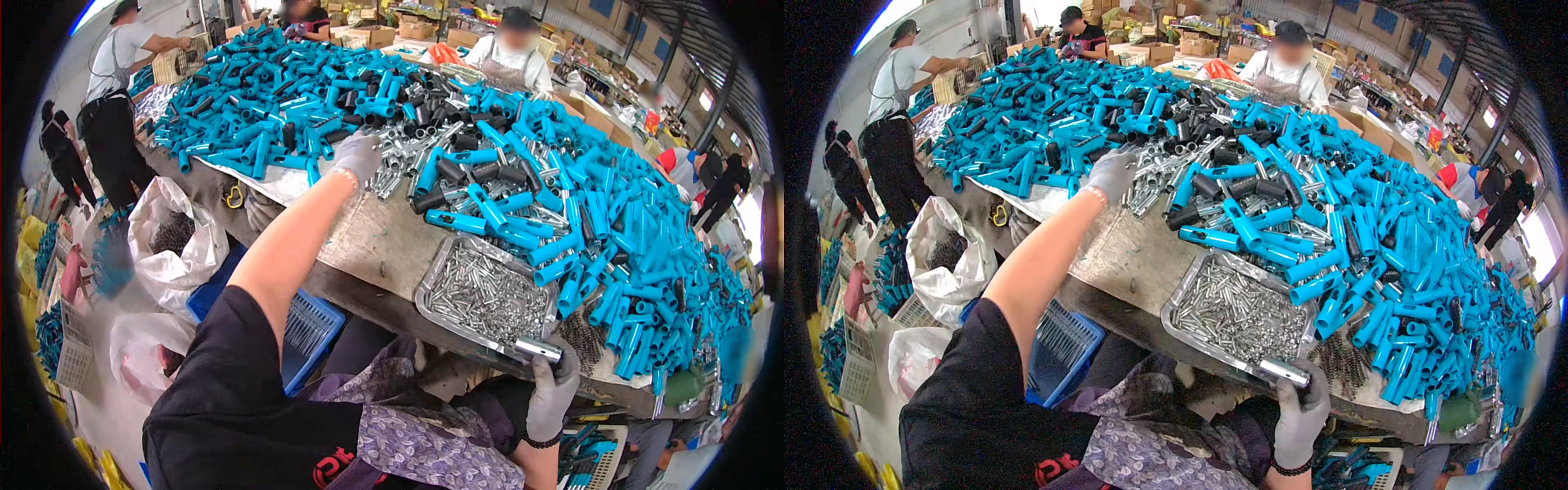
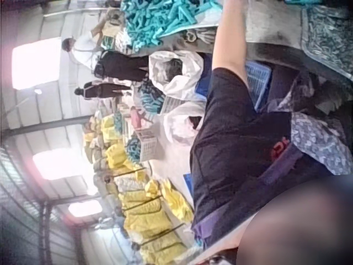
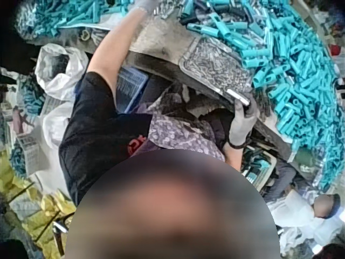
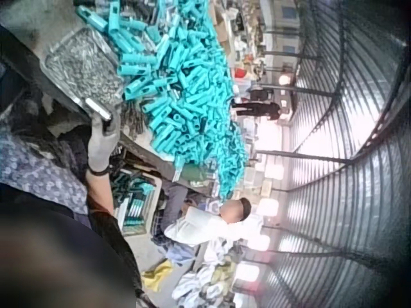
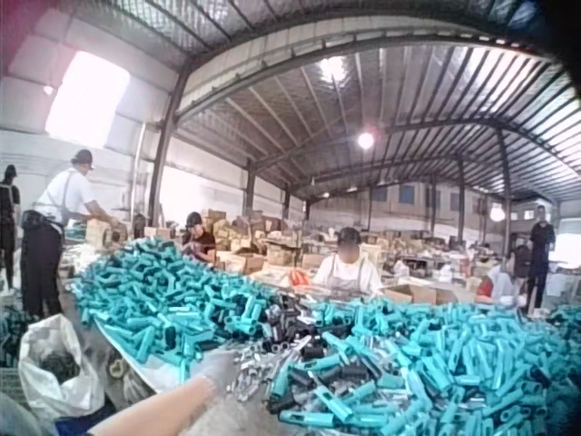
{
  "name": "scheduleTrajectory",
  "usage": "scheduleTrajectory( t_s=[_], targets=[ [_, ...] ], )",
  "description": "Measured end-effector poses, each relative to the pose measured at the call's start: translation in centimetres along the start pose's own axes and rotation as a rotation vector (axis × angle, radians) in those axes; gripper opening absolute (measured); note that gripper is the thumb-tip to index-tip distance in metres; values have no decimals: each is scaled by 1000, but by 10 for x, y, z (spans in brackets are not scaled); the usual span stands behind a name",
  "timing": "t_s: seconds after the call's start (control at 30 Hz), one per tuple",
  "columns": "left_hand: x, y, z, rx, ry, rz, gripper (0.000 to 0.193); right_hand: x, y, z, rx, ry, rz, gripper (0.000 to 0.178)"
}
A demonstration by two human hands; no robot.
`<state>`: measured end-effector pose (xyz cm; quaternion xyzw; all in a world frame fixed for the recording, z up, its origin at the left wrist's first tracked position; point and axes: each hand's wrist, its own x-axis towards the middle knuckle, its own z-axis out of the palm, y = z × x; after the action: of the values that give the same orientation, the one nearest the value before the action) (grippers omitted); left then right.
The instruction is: The person assembles hardware components by hand, inserting metal pins and springs into blue plastic housings.
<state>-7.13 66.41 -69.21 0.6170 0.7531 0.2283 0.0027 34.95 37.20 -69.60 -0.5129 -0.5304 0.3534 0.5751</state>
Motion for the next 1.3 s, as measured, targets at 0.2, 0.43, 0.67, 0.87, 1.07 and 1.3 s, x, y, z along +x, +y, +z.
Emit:
scheduleTrajectory(
  t_s=[0.2,0.43,0.67,0.87,1.07,1.3],
  targets=[
    [39,25,43,299,-52,198,40,-1,4,8,-2,-14,24,38],
    [-2,13,-22,-975,131,14,21,-19,-12,8,-16,-38,53,36],
    [-177,57,-71,-1437,-168,71,47,-27,-14,13,108,-94,11,42],
    [-326,92,-20,-1129,-918,557,73,-24,-18,23,-262,-676,-247,34],
    [-332,110,-27,-1050,-1332,625,84,-46,0,26,-701,-637,-321,35],
    [-368,87,106,-1458,-1307,-1000,38,46,-2,36,-867,-136,-495,12]
  ],
)
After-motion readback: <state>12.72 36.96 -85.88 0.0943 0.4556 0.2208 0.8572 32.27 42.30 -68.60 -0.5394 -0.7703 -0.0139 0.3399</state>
